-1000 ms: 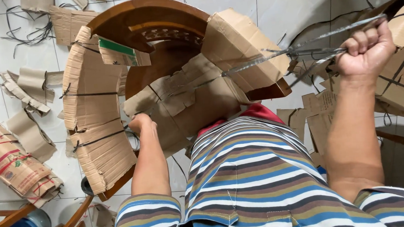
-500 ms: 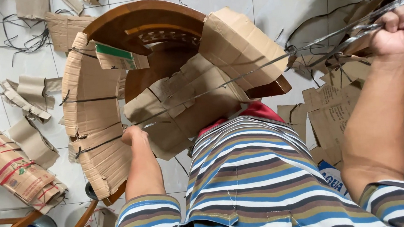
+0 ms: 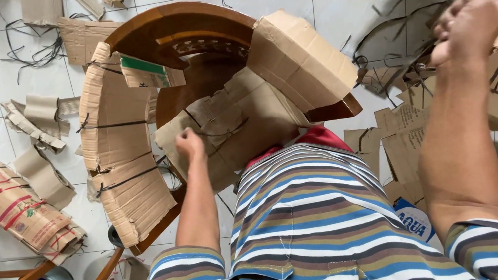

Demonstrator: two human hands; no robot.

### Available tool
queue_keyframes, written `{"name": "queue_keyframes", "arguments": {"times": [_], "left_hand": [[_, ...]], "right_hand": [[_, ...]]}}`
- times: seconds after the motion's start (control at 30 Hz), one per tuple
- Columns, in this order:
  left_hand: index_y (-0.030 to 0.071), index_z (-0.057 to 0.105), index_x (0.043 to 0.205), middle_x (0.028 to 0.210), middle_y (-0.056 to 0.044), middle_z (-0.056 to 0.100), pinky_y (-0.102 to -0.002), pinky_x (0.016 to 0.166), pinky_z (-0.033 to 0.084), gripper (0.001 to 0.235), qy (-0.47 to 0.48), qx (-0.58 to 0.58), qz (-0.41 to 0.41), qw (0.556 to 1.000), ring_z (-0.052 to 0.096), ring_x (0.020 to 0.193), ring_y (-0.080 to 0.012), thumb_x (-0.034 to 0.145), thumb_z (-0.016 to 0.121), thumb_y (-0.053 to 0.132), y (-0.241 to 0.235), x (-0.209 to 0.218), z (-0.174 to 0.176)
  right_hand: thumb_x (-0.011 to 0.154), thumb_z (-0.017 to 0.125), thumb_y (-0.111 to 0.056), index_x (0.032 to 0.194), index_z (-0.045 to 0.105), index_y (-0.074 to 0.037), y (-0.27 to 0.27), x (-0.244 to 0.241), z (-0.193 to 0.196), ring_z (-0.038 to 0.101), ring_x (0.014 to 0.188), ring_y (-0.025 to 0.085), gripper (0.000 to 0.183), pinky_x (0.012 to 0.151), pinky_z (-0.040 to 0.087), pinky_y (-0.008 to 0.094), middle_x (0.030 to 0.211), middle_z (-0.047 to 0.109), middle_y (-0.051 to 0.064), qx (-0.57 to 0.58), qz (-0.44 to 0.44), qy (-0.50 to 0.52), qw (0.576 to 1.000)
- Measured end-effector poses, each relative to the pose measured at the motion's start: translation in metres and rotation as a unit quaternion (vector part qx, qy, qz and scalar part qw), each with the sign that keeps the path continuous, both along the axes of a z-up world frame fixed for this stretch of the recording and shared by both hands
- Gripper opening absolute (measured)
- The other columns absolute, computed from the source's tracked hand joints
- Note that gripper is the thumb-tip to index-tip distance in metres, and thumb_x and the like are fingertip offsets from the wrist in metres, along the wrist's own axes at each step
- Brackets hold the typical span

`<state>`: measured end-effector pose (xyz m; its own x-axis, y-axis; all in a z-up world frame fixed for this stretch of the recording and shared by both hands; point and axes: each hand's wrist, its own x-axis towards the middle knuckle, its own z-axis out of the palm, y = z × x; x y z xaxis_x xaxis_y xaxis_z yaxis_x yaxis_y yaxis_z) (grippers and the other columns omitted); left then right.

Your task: The person sits on the floor and uses a pink utility knife to cut a black wire. They then use the wire to tie pieces of cardboard together, wrapping it around the cardboard and securing it by hand.

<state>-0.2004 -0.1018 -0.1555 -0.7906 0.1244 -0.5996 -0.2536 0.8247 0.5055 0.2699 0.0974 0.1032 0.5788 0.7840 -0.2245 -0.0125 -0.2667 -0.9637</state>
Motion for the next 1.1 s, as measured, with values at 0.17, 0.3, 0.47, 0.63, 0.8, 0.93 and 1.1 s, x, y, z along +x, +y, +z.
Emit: {"name": "queue_keyframes", "arguments": {"times": [0.17, 0.3, 0.47, 0.63, 0.8, 0.93, 1.1], "left_hand": [[0.006, 0.078, 0.088, 0.081, -0.005, 0.075, -0.027, 0.069, 0.055, 0.029, -0.191, 0.244, -0.193, 0.931, 0.069, 0.072, -0.014, 0.099, 0.063, 0.029, 0.055, 0.11, 0.053], [0.007, 0.078, 0.112, 0.099, -0.015, 0.078, -0.036, 0.081, 0.062, 0.045, -0.347, 0.258, -0.318, 0.844, 0.072, 0.085, -0.0172, 0.094, 0.068, 0.048, 0.09, 0.181, 0.098], [0.01, 0.08, 0.107, 0.089, -0.011, 0.077, -0.035, 0.07, 0.063, 0.035, -0.309, 0.261, -0.364, 0.839, 0.071, 0.077, -0.0143, 0.091, 0.074, 0.041, 0.113, 0.231, 0.064], [0.006, 0.075, 0.099, 0.084, -0.015, 0.078, -0.035, 0.07, 0.061, 0.026, -0.326, 0.267, -0.316, 0.85, 0.07, 0.076, -0.0161, 0.093, 0.066, 0.029, 0.121, 0.228, 0.096], [0.009, 0.071, 0.108, 0.096, -0.023, 0.077, -0.044, 0.08, 0.065, 0.019, -0.412, 0.301, -0.22, 0.832, 0.079, 0.085, -0.0328, 0.096, 0.066, 0.024, 0.143, 0.206, 0.076], [0.009, 0.072, 0.108, 0.098, -0.022, 0.078, -0.045, 0.079, 0.066, 0.02, -0.398, 0.296, -0.229, 0.837, 0.079, 0.084, -0.0328, 0.096, 0.065, 0.023, 0.146, 0.2, 0.074], [0.012, 0.071, 0.102, 0.082, -0.014, 0.077, -0.039, 0.067, 0.068, 0.018, -0.403, 0.35, -0.174, 0.827, 0.078, 0.066, -0.0241, 0.099, 0.063, 0.028, 0.149, 0.188, 0.075]], "right_hand": [[0.115, 0.057, -0.015, 0.096, 0.058, -0.016, -0.033, -0.068, -0.02, 0.043, 0.055, 0.002, 0.018, 0.04, 0.034, 0.019, 0.079, 0.054, -0.006, -0.088, 0.156, -0.082, 0.98], [0.103, 0.055, -0.012, 0.092, 0.065, -0.007, -0.076, -0.111, -0.083, 0.058, 0.045, 0.008, 0.016, 0.04, 0.043, 0.019, 0.06, 0.056, 0.0, -0.063, 0.219, -0.034, 0.973], [0.103, 0.052, -0.018, 0.089, 0.063, -0.007, -0.116, -0.142, -0.125, 0.063, 0.047, 0.014, 0.021, 0.045, 0.052, 0.024, 0.057, 0.057, 0.007, -0.115, 0.236, 0.064, 0.963], [0.108, 0.052, -0.019, 0.085, 0.065, -0.007, -0.137, -0.137, -0.133, 0.066, 0.053, 0.014, 0.028, 0.052, 0.053, 0.023, 0.056, 0.059, 0.007, -0.123, 0.271, 0.053, 0.953], [0.109, 0.051, -0.018, 0.093, 0.069, -0.005, -0.165, -0.115, -0.133, 0.066, 0.055, 0.014, 0.027, 0.059, 0.051, 0.023, 0.054, 0.056, 0.004, -0.094, 0.371, 0.048, 0.922], [0.109, 0.051, -0.017, 0.091, 0.069, -0.005, -0.182, -0.108, -0.137, 0.066, 0.055, 0.014, 0.028, 0.059, 0.051, 0.024, 0.053, 0.057, 0.004, -0.102, 0.399, 0.045, 0.91], [0.11, 0.05, -0.022, 0.091, 0.069, -0.006, -0.187, -0.11, -0.144, 0.063, 0.06, 0.017, 0.031, 0.066, 0.051, 0.031, 0.055, 0.063, 0.009, -0.124, 0.449, 0.006, 0.885]]}}
